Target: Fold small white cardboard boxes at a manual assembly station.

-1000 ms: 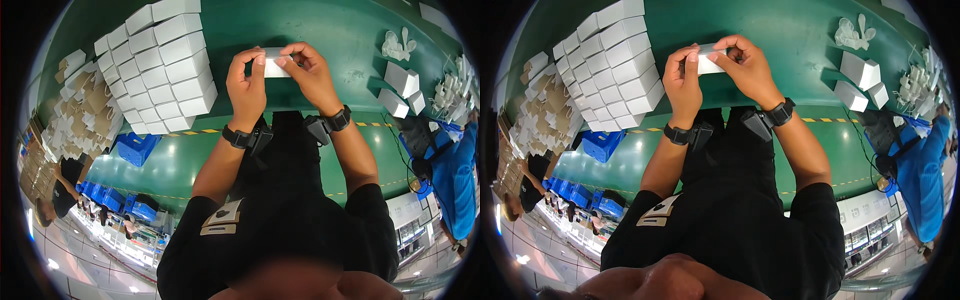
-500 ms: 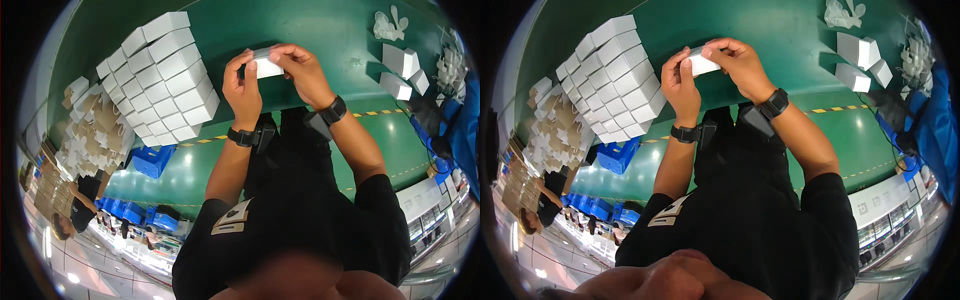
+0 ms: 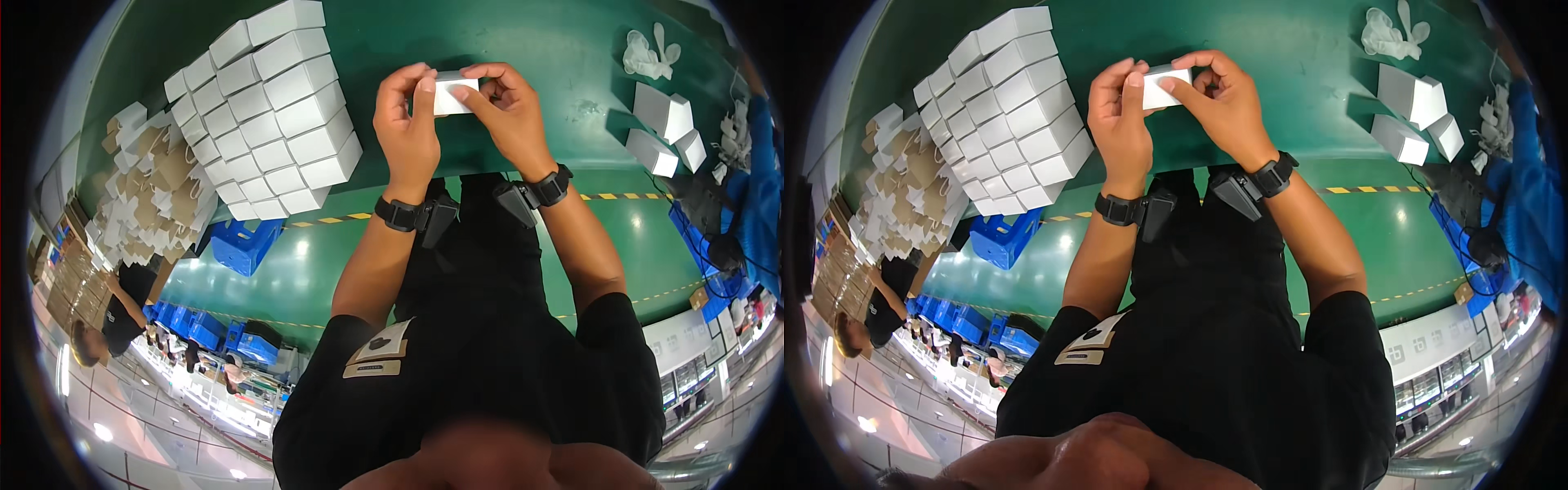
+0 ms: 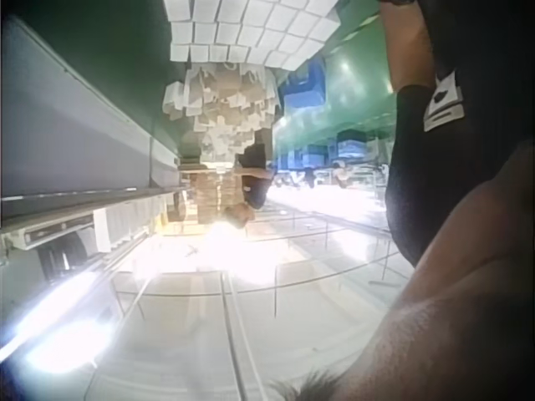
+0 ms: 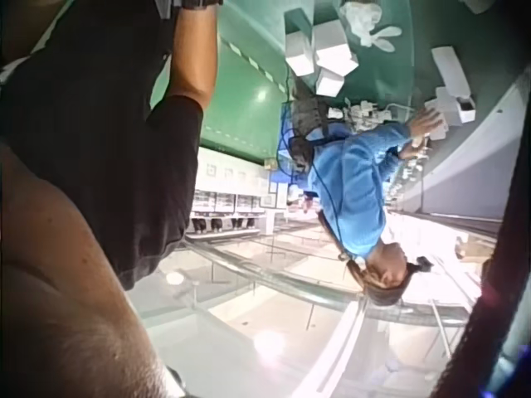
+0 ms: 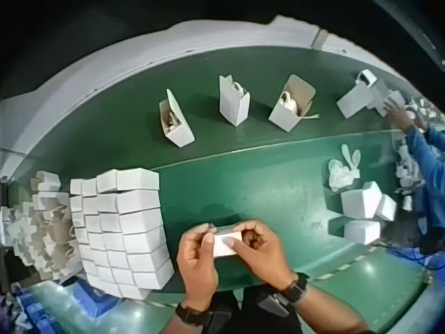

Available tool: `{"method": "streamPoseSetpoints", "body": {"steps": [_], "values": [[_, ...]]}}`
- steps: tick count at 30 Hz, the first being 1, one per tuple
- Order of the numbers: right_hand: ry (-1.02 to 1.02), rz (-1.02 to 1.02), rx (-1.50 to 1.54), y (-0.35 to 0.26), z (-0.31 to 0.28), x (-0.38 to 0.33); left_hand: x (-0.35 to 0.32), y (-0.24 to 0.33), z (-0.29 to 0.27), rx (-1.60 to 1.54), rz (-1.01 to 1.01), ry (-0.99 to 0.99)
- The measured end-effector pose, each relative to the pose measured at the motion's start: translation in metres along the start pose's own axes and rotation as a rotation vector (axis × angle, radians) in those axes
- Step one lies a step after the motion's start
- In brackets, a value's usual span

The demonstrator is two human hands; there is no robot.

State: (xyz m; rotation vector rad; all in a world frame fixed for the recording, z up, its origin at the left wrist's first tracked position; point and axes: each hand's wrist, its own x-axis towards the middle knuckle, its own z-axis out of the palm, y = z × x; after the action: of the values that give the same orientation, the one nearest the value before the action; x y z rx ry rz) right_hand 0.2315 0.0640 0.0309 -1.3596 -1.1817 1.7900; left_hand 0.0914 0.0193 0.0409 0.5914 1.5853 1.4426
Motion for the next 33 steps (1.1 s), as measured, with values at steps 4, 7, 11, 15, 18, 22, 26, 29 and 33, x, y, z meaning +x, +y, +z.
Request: {"method": "streamPoseSetpoints", "body": {"steps": [4,7,11,15,18,22,26,29,33], "values": [[0.040,0.001,-0.089,0.003,0.006,0.005,0.005,0.005,-0.001,-0.085,-0.050,0.003],[0.021,-0.038,-0.049,0.005,0.003,0.006,0.009,0.006,-0.006,-0.099,-0.165,-0.066],[0.067,0.026,-0.107,0.002,0.007,0.006,0.005,0.002,-0.003,-0.142,-0.199,-0.087],[-0.020,-0.224,-0.247,0.011,0.010,-0.002,-0.032,-0.036,-0.018,-0.226,-0.146,-0.022],[-0.131,-0.108,-0.166,0.023,0.019,-0.037,-0.083,-0.044,-0.048,-0.060,-0.056,-0.036],[-0.297,-0.052,-0.171,0.037,0.066,-0.069,-0.145,-0.020,-0.101,-0.026,-0.191,-0.074],[-0.351,0.028,-0.164,0.038,0.122,-0.061,-0.142,-0.002,-0.138,-0.273,-0.507,0.002],[-0.322,0.074,-0.132,0.047,0.142,-0.064,-0.125,0.002,-0.149,-0.418,-0.616,0.022],[-0.339,0.120,-0.093,0.035,0.136,-0.058,-0.115,-0.004,-0.152,-0.434,-0.565,0.072]]}}
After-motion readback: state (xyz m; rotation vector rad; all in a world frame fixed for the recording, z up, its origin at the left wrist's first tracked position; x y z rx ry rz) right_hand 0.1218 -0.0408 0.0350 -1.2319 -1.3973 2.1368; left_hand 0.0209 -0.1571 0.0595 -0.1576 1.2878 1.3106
